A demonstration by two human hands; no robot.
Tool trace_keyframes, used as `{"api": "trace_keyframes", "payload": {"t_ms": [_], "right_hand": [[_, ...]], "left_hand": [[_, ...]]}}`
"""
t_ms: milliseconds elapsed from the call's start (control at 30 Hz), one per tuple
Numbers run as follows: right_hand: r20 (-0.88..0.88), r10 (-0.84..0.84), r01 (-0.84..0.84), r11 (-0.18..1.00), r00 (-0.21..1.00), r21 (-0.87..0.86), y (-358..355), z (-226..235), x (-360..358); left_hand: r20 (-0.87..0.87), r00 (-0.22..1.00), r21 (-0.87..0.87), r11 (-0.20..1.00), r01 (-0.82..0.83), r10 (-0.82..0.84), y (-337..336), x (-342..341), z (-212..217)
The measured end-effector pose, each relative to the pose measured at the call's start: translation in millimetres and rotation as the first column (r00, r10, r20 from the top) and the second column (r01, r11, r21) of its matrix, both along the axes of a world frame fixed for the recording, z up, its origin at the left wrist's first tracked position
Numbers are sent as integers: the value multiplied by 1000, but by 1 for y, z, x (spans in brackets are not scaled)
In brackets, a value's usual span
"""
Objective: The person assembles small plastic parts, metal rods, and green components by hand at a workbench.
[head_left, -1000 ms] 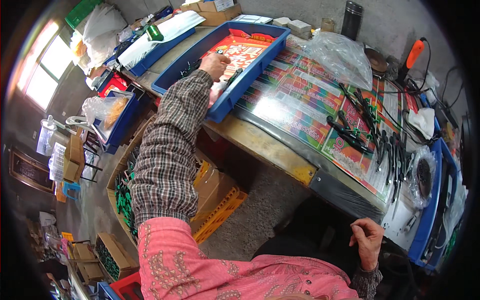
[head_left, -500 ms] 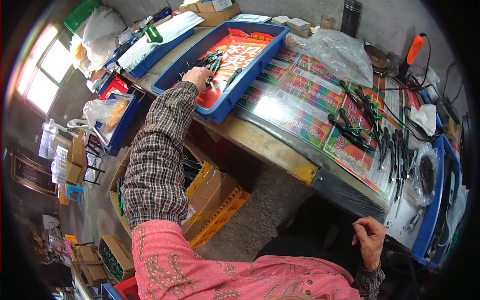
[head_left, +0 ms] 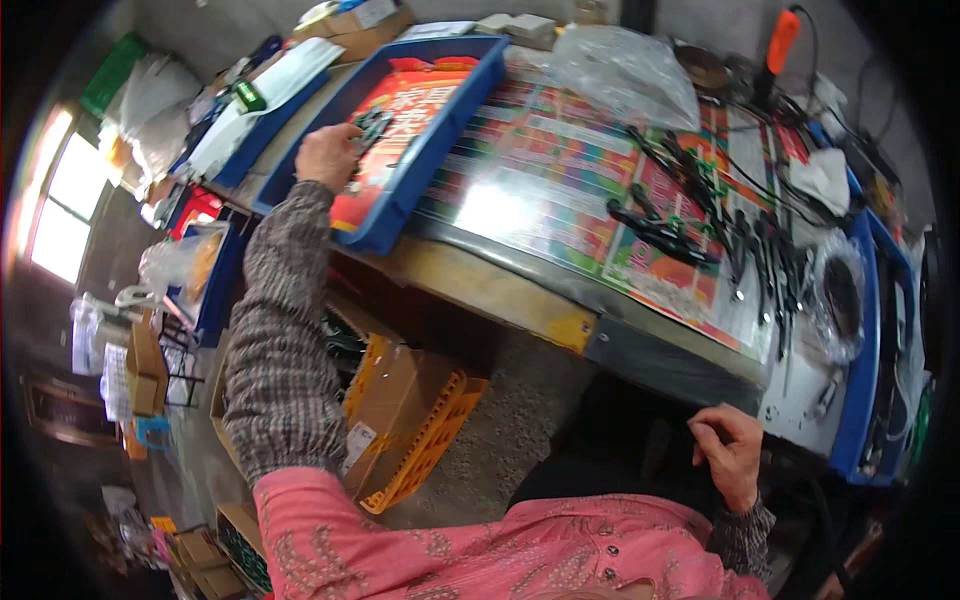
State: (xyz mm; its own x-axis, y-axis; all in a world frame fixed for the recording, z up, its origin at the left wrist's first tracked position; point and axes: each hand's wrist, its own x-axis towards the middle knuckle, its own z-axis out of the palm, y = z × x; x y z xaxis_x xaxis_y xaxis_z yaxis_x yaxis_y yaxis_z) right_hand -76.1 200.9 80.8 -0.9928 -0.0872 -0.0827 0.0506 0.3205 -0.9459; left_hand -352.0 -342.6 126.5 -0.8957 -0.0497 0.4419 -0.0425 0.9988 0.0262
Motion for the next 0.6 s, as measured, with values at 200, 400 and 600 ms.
{"api": "trace_keyframes", "payload": {"t_ms": [200,400,600], "right_hand": [[-24,41,-40,999,999,14,4,1,-4],[-13,111,-112,993,994,-40,14,-1,-2],[-111,164,-166,986,980,-10,20,-7,0]], "left_hand": [[-196,889,196,872,449,-414,146,47,48],[-99,683,323,626,710,-723,267,67,20],[-41,652,355,599,718,-757,323,71,-20]]}}
